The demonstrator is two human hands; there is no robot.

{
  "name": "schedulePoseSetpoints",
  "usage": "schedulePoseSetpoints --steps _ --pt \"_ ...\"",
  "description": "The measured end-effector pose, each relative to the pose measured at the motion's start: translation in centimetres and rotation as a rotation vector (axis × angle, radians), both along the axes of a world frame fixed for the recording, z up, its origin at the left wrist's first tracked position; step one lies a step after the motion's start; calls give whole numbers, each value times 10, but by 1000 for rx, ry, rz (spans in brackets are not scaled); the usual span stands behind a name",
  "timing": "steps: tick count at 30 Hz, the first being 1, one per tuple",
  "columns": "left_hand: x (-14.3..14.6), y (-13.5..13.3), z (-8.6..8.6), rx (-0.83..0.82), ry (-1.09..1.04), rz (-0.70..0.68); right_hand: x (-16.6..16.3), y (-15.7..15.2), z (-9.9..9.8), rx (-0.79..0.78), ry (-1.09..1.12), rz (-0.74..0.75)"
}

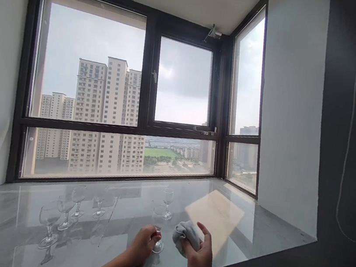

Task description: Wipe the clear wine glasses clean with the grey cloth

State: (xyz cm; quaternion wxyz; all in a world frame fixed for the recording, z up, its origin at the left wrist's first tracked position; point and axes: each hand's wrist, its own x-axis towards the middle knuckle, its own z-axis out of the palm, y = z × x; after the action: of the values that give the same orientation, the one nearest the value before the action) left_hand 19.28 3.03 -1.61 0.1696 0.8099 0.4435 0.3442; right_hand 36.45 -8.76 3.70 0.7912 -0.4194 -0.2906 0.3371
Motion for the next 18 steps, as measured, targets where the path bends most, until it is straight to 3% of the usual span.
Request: schedulePoseSetpoints --steps 8,13,18 --pt "51 44 6 -27 85 85 4 8 -9 15 -41 -18" --pt "56 51 9 28 291 200 4 7 -7 1 -47 -17" --pt "56 53 9 -26 370 202 0 5 -4 5 -1 -5"
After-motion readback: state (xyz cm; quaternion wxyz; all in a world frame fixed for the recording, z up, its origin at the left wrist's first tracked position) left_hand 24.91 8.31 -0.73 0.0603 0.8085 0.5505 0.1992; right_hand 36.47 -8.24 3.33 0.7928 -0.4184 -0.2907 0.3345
